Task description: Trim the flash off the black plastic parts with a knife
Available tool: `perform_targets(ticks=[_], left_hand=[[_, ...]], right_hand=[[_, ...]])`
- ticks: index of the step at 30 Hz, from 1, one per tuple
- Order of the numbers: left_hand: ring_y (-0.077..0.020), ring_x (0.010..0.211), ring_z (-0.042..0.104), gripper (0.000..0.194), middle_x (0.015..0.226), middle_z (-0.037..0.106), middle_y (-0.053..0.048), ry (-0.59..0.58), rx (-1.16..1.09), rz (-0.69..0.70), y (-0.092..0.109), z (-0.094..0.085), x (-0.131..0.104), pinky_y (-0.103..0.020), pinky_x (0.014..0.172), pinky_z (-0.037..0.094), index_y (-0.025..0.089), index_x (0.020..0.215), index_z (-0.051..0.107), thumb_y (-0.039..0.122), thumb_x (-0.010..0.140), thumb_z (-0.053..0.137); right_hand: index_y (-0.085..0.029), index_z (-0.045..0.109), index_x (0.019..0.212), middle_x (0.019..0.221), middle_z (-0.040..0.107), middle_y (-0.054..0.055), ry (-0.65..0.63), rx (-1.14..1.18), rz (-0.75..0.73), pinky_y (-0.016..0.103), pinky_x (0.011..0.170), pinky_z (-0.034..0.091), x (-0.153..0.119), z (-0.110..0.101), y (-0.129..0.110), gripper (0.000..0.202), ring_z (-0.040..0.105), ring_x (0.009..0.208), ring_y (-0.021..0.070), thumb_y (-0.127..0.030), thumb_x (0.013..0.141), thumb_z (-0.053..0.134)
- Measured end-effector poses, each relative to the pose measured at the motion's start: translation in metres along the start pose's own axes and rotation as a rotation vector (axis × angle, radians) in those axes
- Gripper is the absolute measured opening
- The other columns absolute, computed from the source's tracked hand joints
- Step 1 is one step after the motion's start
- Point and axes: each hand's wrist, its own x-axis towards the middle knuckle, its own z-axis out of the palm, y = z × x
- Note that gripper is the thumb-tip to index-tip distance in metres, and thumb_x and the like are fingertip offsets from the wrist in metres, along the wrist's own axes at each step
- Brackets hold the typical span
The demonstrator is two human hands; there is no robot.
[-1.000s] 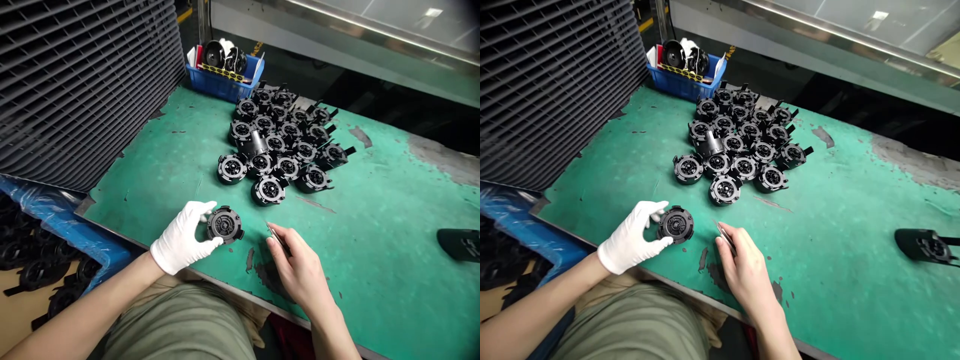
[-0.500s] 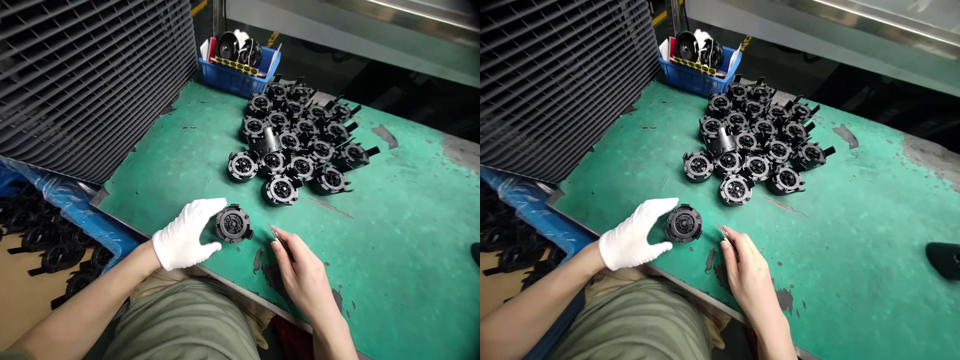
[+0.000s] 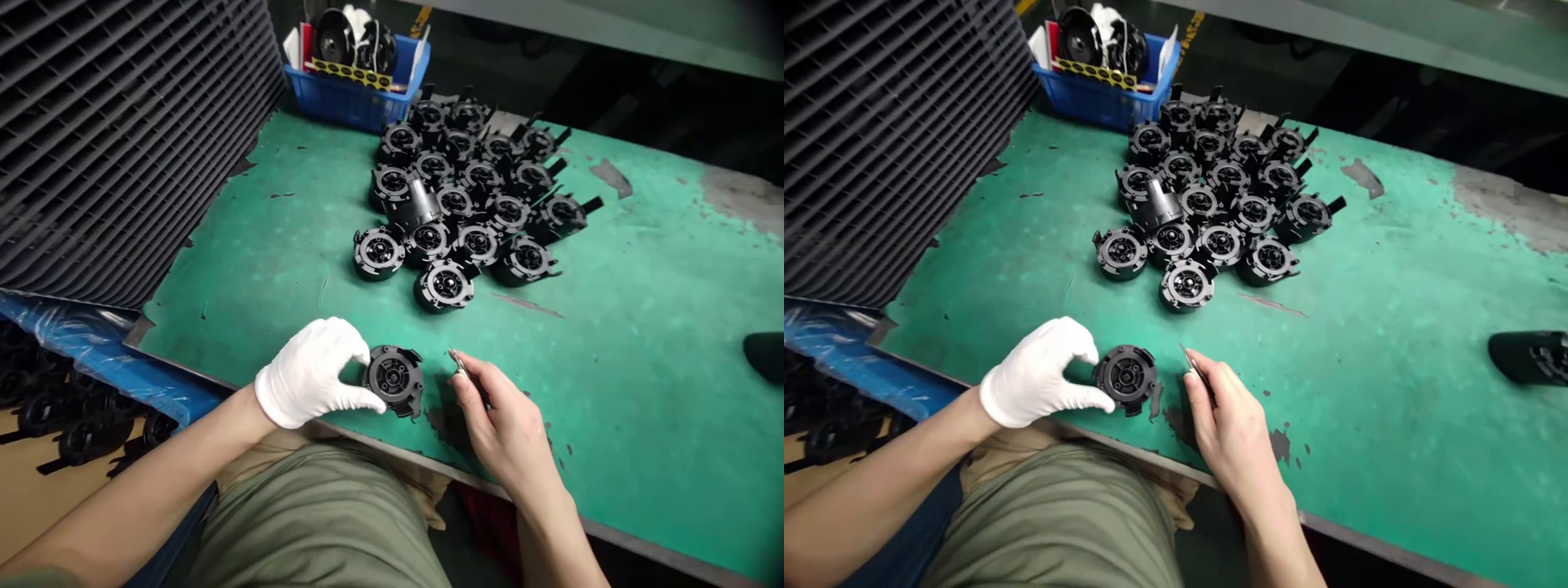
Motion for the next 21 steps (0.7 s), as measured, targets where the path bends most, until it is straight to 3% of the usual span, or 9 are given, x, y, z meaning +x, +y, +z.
perform_targets(ticks=[3, 6, 8, 10, 13, 16, 18, 21], left_hand=[[-0.0373, 0.127, 0.071, 0.090, 0.133, 0.073, -0.018, -0.102, -0.019, 0.139, -0.001, -0.005, 0.015, -0.050, 0.107, 0.056, 0.019, 0.131, 0.066, 0.087, 0.073, 0.081], [-0.0435, 0.153, 0.053, 0.106, 0.161, 0.059, -0.019, -0.350, -0.048, 0.235, 0.004, 0.001, 0.037, -0.056, 0.123, 0.047, 0.023, 0.154, 0.053, 0.068, 0.069, 0.097], [-0.0388, 0.144, 0.062, 0.097, 0.154, 0.065, -0.016, -0.458, -0.099, 0.234, 0.007, 0.008, 0.047, -0.051, 0.119, 0.052, 0.023, 0.155, 0.052, 0.046, 0.073, 0.099], [-0.0349, 0.130, 0.072, 0.090, 0.143, 0.072, -0.015, -0.456, -0.123, 0.218, 0.007, 0.011, 0.047, -0.048, 0.110, 0.057, 0.021, 0.155, 0.051, 0.038, 0.078, 0.094], [-0.0361, 0.123, 0.073, 0.091, 0.136, 0.073, -0.016, -0.315, -0.030, 0.193, 0.001, 0.000, 0.032, -0.050, 0.106, 0.058, 0.020, 0.156, 0.046, 0.044, 0.081, 0.092], [-0.0407, 0.119, 0.073, 0.102, 0.133, 0.072, -0.018, -0.253, 0.164, 0.043, -0.003, -0.023, 0.013, -0.055, 0.100, 0.059, 0.021, 0.154, 0.045, 0.052, 0.073, 0.098], [-0.0425, 0.119, 0.071, 0.105, 0.134, 0.070, -0.019, -0.297, 0.249, -0.043, -0.003, -0.034, 0.005, -0.057, 0.100, 0.059, 0.023, 0.153, 0.045, 0.049, 0.069, 0.101], [-0.0425, 0.121, 0.070, 0.101, 0.134, 0.069, -0.019, -0.335, 0.264, -0.069, 0.000, -0.037, 0.000, -0.058, 0.101, 0.060, 0.023, 0.148, 0.045, 0.041, 0.067, 0.103]], right_hand=[[-0.023, 0.069, 0.134, 0.111, 0.079, 0.006, 0.022, 0.017, 0.040, 0.032, 0.089, 0.061, -0.005, -0.004, -0.004, 0.029, 0.076, 0.096, 0.0196, -0.034, 0.114, 0.053], [-0.023, 0.071, 0.123, 0.105, 0.078, 0.007, 0.029, 0.016, 0.091, 0.033, 0.082, 0.060, -0.010, -0.007, -0.009, 0.024, 0.074, 0.089, 0.0198, -0.037, 0.113, 0.054], [-0.023, 0.069, 0.114, 0.097, 0.076, 0.005, 0.037, 0.020, 0.133, 0.032, 0.076, 0.059, -0.014, -0.011, -0.010, 0.020, 0.072, 0.079, 0.0189, -0.038, 0.112, 0.056], [-0.024, 0.067, 0.113, 0.092, 0.076, 0.003, 0.048, 0.036, 0.140, 0.030, 0.070, 0.058, -0.018, -0.014, -0.012, 0.016, 0.071, 0.072, 0.0172, -0.037, 0.112, 0.057], [-0.025, 0.063, 0.135, 0.102, 0.078, 0.004, 0.022, 0.055, 0.023, 0.029, 0.075, 0.059, -0.024, -0.013, -0.016, 0.024, 0.074, 0.081, 0.0170, -0.027, 0.112, 0.055], [-0.022, 0.056, 0.149, 0.104, 0.076, 0.005, -0.084, 0.054, -0.149, 0.031, 0.079, 0.058, -0.023, 0.000, -0.025, 0.037, 0.074, 0.087, 0.0184, -0.019, 0.113, 0.050], [-0.019, 0.061, 0.139, 0.096, 0.074, 0.005, -0.145, 0.048, -0.225, 0.031, 0.074, 0.056, -0.018, 0.014, -0.034, 0.029, 0.071, 0.082, 0.0183, -0.018, 0.113, 0.049], [-0.016, 0.065, 0.120, 0.091, 0.071, 0.004, -0.221, -0.017, -0.287, 0.031, 0.069, 0.053, -0.008, 0.032, -0.046, 0.019, 0.068, 0.078, 0.0185, -0.015, 0.112, 0.047]])
